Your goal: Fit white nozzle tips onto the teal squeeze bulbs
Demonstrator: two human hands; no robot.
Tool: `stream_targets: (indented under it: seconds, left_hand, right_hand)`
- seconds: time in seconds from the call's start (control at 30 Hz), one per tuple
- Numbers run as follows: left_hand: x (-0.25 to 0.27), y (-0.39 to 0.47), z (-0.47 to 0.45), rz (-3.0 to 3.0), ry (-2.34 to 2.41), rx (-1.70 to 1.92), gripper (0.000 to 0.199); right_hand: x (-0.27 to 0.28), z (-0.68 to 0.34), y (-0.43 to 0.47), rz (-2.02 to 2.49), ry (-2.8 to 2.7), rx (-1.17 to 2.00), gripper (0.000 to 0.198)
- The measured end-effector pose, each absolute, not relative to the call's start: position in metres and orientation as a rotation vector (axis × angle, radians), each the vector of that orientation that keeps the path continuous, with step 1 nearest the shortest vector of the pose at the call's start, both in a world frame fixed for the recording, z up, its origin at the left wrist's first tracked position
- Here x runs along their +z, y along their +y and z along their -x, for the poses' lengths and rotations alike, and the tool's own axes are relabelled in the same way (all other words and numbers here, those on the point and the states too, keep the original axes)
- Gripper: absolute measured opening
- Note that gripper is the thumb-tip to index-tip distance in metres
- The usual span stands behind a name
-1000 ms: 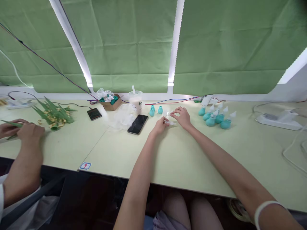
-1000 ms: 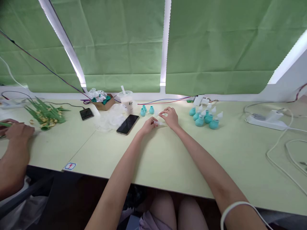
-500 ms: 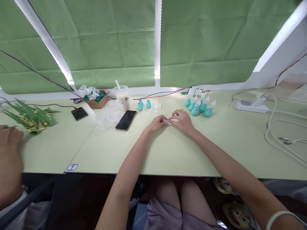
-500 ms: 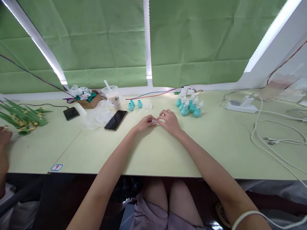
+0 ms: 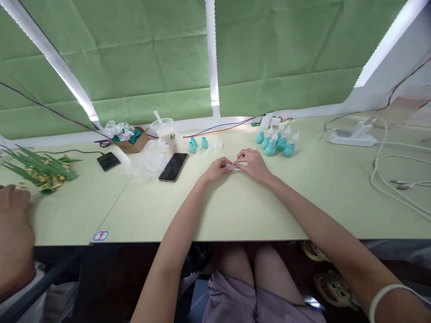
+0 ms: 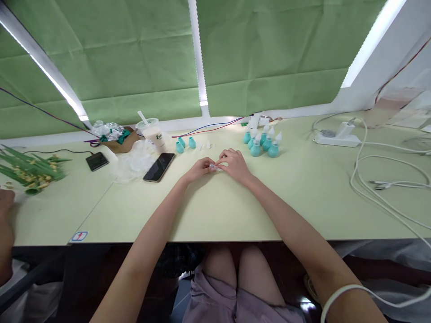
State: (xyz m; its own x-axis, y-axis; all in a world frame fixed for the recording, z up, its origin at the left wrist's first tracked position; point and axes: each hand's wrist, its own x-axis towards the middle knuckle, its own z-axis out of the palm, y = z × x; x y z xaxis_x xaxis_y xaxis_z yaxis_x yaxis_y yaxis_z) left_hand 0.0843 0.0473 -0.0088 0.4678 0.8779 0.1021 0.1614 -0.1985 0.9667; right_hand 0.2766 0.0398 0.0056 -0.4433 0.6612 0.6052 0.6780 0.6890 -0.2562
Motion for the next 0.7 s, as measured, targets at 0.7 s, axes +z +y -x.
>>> stream_targets:
  seconds: [0.7]
  left_hand:
    - [0.007,0.041,-0.084,-1.588,0.869,0.903,0.039]
  right_hand:
    - [0.005,-0.283,0.049,0.993,-1.878,0.881,0.041]
